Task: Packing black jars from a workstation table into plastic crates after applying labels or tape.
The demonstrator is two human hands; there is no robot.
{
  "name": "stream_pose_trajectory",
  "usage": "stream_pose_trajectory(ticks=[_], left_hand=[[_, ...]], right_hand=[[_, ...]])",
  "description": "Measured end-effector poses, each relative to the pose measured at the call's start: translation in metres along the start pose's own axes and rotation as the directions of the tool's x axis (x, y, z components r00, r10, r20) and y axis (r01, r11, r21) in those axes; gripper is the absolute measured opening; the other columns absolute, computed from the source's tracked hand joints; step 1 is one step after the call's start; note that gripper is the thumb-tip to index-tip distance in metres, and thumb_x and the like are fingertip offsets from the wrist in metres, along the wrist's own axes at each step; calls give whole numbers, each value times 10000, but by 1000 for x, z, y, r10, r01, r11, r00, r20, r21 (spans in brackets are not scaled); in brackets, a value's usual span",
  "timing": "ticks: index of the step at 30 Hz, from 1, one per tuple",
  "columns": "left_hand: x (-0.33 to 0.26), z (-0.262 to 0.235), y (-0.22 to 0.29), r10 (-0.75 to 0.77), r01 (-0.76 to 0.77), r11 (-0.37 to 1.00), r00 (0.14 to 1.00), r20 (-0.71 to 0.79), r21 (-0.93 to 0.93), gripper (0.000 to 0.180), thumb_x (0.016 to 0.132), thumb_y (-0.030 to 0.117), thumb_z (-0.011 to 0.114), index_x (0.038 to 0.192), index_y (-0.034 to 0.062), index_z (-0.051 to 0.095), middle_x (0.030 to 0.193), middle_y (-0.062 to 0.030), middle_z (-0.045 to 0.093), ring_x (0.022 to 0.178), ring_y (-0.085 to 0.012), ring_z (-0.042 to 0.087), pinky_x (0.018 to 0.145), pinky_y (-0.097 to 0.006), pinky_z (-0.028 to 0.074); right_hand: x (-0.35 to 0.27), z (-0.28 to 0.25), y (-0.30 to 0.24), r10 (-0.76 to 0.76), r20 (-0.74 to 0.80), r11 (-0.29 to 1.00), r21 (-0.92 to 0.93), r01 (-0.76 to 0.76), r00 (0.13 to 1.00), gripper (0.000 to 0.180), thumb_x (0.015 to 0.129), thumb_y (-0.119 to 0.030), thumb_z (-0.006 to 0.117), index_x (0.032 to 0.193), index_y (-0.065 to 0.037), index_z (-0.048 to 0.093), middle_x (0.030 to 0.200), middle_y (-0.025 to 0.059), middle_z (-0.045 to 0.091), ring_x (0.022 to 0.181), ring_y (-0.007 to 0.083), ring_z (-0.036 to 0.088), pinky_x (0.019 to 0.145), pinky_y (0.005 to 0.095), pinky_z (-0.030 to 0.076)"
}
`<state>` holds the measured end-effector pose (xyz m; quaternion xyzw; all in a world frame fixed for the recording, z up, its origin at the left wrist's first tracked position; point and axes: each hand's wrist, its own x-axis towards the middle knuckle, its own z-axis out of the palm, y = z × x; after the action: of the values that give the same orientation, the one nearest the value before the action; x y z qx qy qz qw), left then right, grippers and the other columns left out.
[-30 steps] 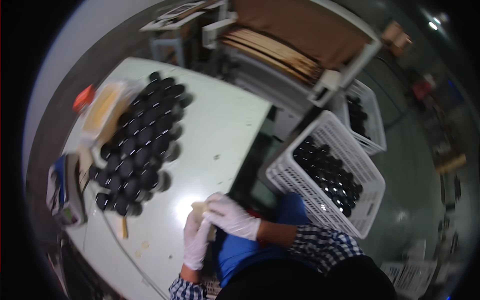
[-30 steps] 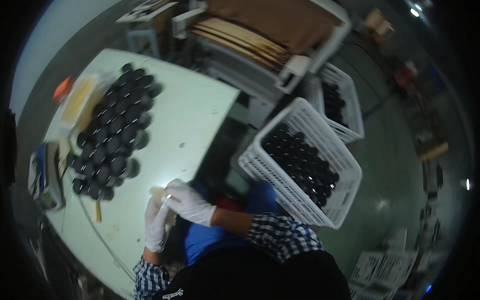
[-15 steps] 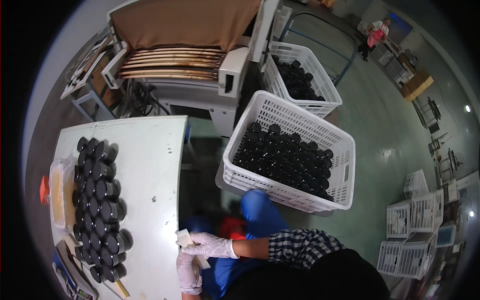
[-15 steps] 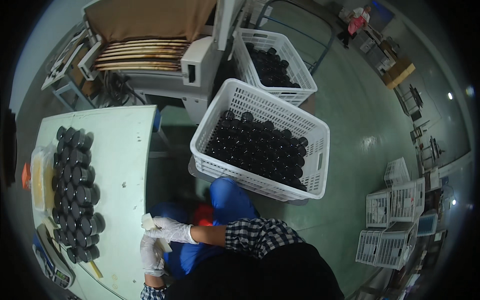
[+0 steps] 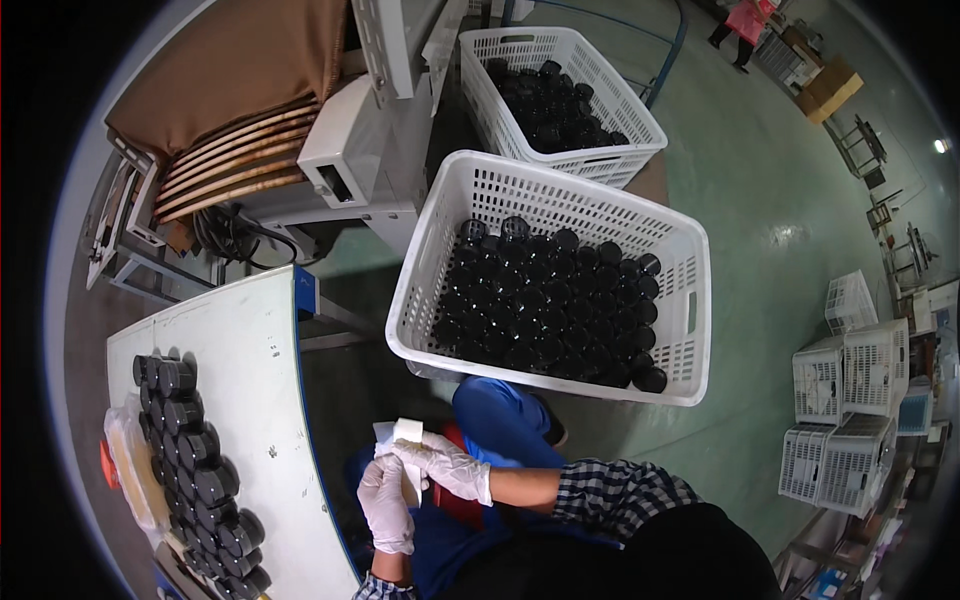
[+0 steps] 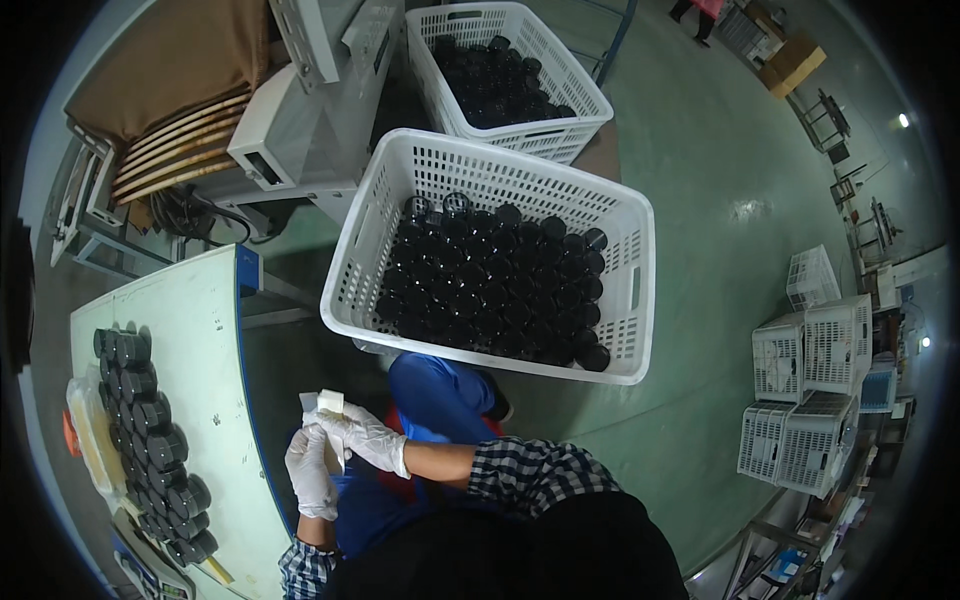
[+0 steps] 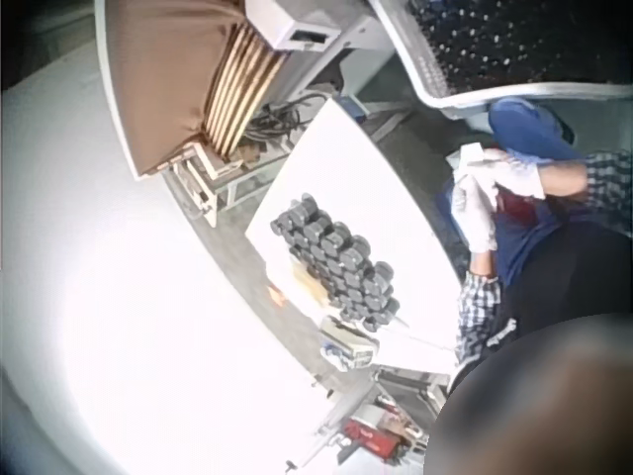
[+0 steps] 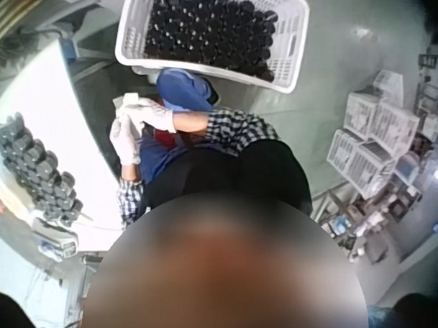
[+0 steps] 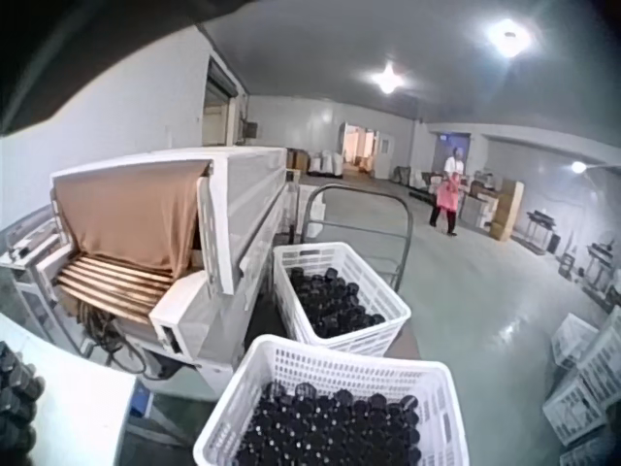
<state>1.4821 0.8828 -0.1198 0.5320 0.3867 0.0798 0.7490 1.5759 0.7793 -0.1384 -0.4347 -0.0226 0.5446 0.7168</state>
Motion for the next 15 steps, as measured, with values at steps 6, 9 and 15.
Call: stream_pose_trajectory(ticks=[6, 9, 15], left_hand=[[21, 24, 8, 153, -177, 917, 984, 96, 358, 227, 964, 130, 596, 1077, -51, 673, 946, -56, 698, 849, -75, 603, 758, -231, 484], [27, 51, 20, 268, -277, 837, 959, 89, 472, 175, 931, 112, 649, 1037, -16, 702, 914, -70, 707, 806, -90, 622, 728, -251, 503], [33, 51, 28, 267, -278, 917, 961, 77, 287, 31, 912, 45, 653, 896, 32, 630, 792, -14, 622, 710, -46, 571, 611, -216, 482]], right_hand=[[8, -12, -20, -110, -226, 955, 245, 166, 968, 201, 937, -136, 638, 1092, -11, 668, 1012, 49, 682, 929, 114, 635, 842, 254, 519], [8, -33, -27, -135, -235, 939, 280, 200, 963, 176, 892, -112, 695, 1050, -37, 673, 963, 36, 678, 867, 112, 642, 778, 244, 525], [12, -41, -26, -75, -284, 958, 245, 148, 956, 124, 888, -99, 697, 983, -33, 652, 936, 47, 676, 825, 125, 651, 726, 259, 537]])
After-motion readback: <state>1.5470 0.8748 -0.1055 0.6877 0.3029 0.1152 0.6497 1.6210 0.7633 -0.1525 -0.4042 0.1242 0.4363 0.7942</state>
